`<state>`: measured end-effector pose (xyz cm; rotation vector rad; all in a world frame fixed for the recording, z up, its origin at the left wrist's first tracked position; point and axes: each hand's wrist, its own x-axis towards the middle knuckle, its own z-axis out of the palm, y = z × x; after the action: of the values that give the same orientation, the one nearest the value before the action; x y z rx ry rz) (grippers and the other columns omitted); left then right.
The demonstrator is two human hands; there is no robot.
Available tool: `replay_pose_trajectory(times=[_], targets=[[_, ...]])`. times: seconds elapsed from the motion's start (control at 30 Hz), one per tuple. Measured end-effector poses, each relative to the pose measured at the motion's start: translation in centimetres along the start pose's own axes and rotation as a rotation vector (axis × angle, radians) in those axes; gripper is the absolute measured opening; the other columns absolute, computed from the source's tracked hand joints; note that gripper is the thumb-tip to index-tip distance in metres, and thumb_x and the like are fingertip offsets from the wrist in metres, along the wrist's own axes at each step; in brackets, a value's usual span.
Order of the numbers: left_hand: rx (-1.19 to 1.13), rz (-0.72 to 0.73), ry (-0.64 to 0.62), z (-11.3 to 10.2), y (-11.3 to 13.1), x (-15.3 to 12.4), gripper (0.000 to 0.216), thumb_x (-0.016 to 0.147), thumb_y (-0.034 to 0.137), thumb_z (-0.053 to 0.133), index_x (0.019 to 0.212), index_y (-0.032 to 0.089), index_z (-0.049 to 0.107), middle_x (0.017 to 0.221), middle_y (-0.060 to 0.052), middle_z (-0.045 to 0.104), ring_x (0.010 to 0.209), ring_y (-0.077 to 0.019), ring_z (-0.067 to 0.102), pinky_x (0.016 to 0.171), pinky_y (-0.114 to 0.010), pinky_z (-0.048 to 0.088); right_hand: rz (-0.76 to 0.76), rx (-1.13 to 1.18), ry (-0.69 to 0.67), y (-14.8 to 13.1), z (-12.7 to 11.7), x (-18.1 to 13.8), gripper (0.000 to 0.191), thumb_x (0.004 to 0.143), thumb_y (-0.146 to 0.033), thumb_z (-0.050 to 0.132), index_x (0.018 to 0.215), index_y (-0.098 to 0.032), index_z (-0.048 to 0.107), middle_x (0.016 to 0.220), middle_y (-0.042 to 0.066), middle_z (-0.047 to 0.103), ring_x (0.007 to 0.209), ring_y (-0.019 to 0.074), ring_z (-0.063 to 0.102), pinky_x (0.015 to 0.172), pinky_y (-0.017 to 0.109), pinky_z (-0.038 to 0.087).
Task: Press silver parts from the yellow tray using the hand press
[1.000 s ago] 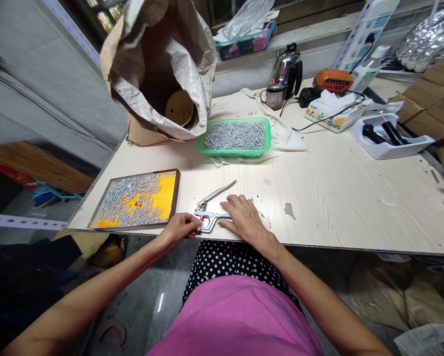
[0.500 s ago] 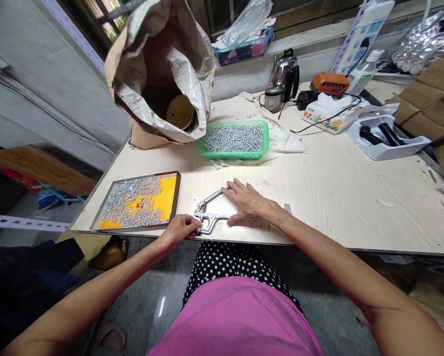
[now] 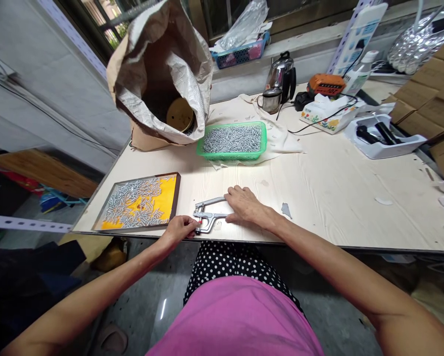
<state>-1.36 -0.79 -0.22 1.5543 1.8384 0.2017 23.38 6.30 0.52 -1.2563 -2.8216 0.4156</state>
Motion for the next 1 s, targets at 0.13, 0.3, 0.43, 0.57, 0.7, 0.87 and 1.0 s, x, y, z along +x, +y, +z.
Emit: replay_pose_trajectory(times=[0.13, 0.3, 0.43, 0.57, 0.7, 0.87, 1.0], targets=[[0.243, 0.389, 0.303, 0.6, 0.6, -0.6, 0.02, 0.093, 0.031, 0.052, 0.092, 0.016, 0.066, 0.096, -0.007, 0.063, 0.089, -0.0202, 0.061, 0.079, -0.032, 0.048, -0.001, -0.006, 0.0, -0.8, -0.4, -0.5, 0.038, 0.078, -0.041, 0.075, 0.101, -0.013, 0.063, 0.104, 0.012, 0.061, 0.098, 0.026, 0.054, 0.081, 0.036, 0.04], [0.426, 0.752, 0.169, 1.8, 3.8, 1.6, 0.049, 0.087, 0.034, 0.065, 0.13, 0.018, 0.047, 0.133, -0.013, 0.052, 0.119, -0.0282, 0.049, 0.098, -0.045, 0.045, 0.01, 0.006, 0.032, -1.3, 0.0, -0.8, 0.034, 0.081, -0.038, 0.072, 0.102, -0.013, 0.062, 0.102, 0.013, 0.061, 0.094, 0.0252, 0.054, 0.078, 0.035, 0.041], [0.534, 0.807, -0.014, 1.8, 5.6, 3.7, 0.055, 0.088, 0.035, 0.064, 0.133, 0.013, 0.041, 0.126, -0.015, 0.056, 0.113, -0.0282, 0.051, 0.096, -0.044, 0.045, -0.015, 0.045, 0.027, -0.8, 0.5, -1.4, 0.049, 0.077, -0.04, 0.076, 0.112, -0.01, 0.059, 0.107, 0.014, 0.06, 0.096, 0.026, 0.053, 0.077, 0.035, 0.043], [0.625, 0.781, -0.027, 1.6, 6.1, 4.1, 0.047, 0.089, 0.036, 0.063, 0.125, 0.011, 0.047, 0.117, -0.014, 0.059, 0.105, -0.0285, 0.051, 0.091, -0.043, 0.045, 0.028, -0.006, 0.01, -0.7, 0.4, -1.6, 0.048, 0.077, -0.03, 0.076, 0.117, -0.009, 0.058, 0.111, 0.015, 0.06, 0.099, 0.0271, 0.054, 0.08, 0.036, 0.043], [0.622, 0.746, -0.026, 2.1, 6.2, 4.1, 0.024, 0.095, 0.033, 0.054, 0.11, 0.014, 0.056, 0.106, -0.011, 0.06, 0.101, -0.0267, 0.051, 0.085, -0.04, 0.046, 0.042, -0.03, -0.007, -0.9, 0.4, -1.2, 0.018, 0.086, -0.025, 0.068, 0.098, -0.012, 0.065, 0.1, 0.012, 0.063, 0.095, 0.0242, 0.056, 0.08, 0.033, 0.041], [0.536, 0.746, -0.013, 2.3, 6.4, 4.9, 0.018, 0.097, 0.028, 0.049, 0.091, 0.016, 0.061, 0.093, -0.008, 0.061, 0.095, -0.0237, 0.053, 0.084, -0.037, 0.045, 0.046, 0.015, 0.005, -0.8, 0.9, -0.6, 0.011, 0.093, -0.021, 0.057, 0.09, -0.014, 0.065, 0.092, 0.009, 0.065, 0.09, 0.0206, 0.057, 0.08, 0.031, 0.039], [0.528, 0.741, 0.024, 2.2, 6.3, 5.2, 0.015, 0.095, 0.028, 0.053, 0.095, 0.016, 0.062, 0.096, -0.008, 0.062, 0.098, -0.0249, 0.054, 0.086, -0.039, 0.047, 0.049, -0.017, 0.011, -0.3, 0.7, -0.2, 0.012, 0.091, -0.022, 0.06, 0.096, -0.013, 0.065, 0.099, 0.011, 0.064, 0.095, 0.0226, 0.056, 0.082, 0.032, 0.041]])
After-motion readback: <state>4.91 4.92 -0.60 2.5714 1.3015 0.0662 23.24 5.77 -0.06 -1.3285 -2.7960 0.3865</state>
